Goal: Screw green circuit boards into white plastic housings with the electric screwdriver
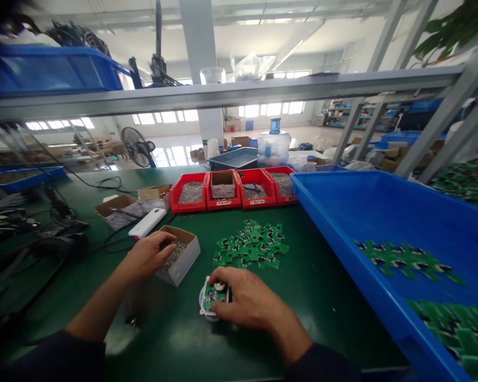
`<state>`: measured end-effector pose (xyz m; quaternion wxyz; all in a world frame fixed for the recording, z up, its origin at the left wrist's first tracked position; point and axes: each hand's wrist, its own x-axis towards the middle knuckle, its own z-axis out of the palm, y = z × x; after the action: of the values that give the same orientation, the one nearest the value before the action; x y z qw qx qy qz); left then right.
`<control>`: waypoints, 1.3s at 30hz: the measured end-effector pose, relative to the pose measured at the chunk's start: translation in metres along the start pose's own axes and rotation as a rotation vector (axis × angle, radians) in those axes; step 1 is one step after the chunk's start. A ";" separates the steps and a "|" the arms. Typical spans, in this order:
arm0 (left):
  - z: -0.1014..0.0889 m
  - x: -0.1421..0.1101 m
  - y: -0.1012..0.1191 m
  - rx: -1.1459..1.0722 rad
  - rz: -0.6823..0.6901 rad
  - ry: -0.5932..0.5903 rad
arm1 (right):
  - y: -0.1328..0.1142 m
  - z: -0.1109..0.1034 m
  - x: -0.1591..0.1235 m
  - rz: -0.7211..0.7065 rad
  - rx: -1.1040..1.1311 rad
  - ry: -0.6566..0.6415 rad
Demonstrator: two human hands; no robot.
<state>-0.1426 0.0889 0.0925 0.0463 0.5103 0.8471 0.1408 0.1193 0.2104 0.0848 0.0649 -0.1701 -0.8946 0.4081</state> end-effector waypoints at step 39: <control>0.024 0.048 -0.020 0.135 0.049 -0.390 | 0.034 0.031 0.006 0.010 0.278 0.048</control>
<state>-0.1773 0.1269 0.0674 0.1716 0.5502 0.8170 -0.0167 0.1140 0.2115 0.0390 0.1073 -0.1737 -0.8267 0.5243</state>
